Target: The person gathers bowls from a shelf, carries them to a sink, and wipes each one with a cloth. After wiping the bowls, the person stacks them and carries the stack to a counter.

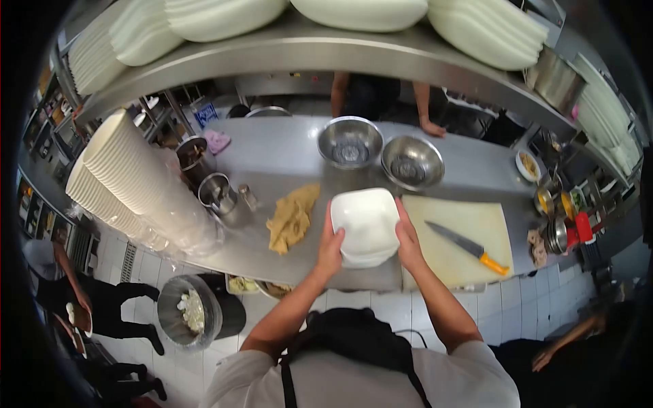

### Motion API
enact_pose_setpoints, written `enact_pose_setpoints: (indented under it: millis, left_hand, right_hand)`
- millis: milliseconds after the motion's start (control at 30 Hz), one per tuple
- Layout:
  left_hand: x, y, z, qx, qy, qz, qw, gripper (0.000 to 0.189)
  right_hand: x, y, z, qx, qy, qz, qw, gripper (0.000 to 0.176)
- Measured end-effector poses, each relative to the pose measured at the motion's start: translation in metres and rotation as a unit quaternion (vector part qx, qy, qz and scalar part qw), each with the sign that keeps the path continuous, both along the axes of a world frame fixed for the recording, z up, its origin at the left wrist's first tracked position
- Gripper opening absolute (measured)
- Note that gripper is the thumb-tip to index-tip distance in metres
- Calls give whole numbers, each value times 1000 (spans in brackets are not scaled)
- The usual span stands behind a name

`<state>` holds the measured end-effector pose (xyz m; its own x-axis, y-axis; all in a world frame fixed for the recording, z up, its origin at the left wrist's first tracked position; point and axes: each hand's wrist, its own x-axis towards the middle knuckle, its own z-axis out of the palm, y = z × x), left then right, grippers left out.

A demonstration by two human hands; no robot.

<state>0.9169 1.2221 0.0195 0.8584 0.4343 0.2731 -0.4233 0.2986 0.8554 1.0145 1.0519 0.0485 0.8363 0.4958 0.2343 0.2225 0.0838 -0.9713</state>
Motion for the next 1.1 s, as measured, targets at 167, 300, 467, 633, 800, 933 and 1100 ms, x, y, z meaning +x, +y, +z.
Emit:
enact_pose_setpoints:
  millis: [167, 300, 467, 633, 800, 933, 1100]
  left_hand:
    - [1, 4, 5, 82, 27, 23, 996, 72]
    - [7, 4, 37, 109, 25, 30, 993, 73]
    - [13, 1, 45, 81, 22, 6, 996, 78]
    - [9, 0, 42, 19, 15, -24, 999, 87]
    - [3, 2, 58, -6, -23, -29, 999, 94]
    - [-24, -12, 107, 17, -33, 11, 999, 107]
    - [-46, 0, 167, 251, -221, 51, 941, 98]
  right_hand:
    - [-12, 9, 10, 74, 82, -9, 994, 65]
    - [-11, 10, 29, 116, 94, -10, 989, 66]
    - [-2, 5, 12, 110, 84, -10, 990, 69]
    - [-12, 3, 18, 89, 57, -9, 994, 71]
    - [-13, 2, 45, 48, -22, -16, 998, 75]
    - [-32, -3, 86, 104, -85, 8, 991, 82]
    - [-62, -25, 188, 207, -169, 76, 961, 87]
